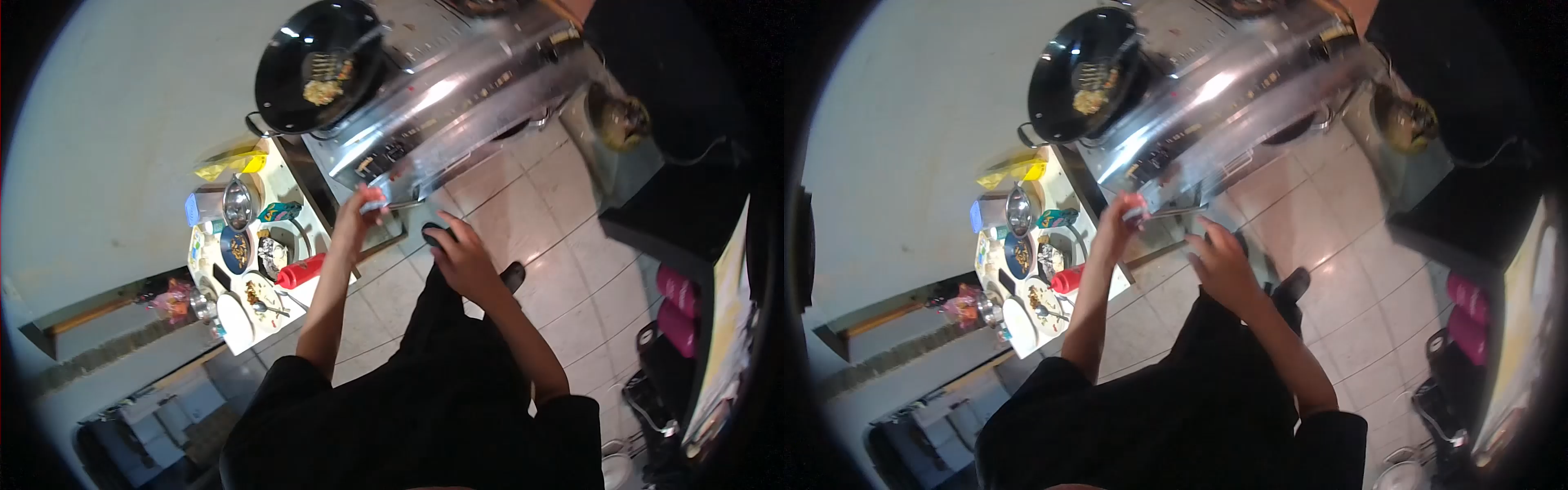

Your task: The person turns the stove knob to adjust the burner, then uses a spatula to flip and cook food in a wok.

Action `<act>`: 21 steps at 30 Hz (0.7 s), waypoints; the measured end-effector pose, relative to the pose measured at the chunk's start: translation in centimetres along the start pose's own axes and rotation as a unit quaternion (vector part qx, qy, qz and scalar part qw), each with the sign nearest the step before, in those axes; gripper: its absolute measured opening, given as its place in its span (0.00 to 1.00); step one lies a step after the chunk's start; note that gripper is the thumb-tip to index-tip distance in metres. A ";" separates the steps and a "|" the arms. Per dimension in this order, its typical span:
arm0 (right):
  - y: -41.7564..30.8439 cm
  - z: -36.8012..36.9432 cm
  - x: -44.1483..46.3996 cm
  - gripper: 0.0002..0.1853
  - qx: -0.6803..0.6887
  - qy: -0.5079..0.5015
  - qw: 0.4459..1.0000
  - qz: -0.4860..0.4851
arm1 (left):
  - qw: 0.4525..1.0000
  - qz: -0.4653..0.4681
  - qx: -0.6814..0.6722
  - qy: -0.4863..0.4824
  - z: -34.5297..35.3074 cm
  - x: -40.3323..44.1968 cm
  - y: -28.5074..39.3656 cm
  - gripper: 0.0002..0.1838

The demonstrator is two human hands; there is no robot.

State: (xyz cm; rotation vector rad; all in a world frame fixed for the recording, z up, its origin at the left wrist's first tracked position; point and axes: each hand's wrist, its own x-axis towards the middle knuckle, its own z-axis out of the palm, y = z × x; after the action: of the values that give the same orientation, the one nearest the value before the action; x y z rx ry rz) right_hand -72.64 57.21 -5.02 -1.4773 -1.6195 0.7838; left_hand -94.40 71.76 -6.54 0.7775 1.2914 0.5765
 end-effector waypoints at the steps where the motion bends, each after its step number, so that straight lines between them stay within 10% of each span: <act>1: 1.2 -0.9 -2.4 0.17 0.005 -0.005 0.998 0.059 | 0.996 0.008 0.077 0.051 0.1 1.8 -0.2 0.27; 10: 7.2 -5.4 -20.2 0.09 0.202 0.046 0.926 0.317 | 0.992 -0.042 0.067 0.103 0.9 9.7 0.2 0.24; 21: 7.9 -5.7 -20.6 0.09 0.246 0.059 0.918 0.304 | 0.988 -0.115 -0.067 0.081 2.5 11.6 0.1 0.18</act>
State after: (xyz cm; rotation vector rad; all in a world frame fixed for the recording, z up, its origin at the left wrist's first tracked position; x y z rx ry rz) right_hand -63.62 37.51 -11.95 -1.6065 -0.7667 1.3025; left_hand -89.68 80.12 -13.44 0.4705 1.4534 0.5419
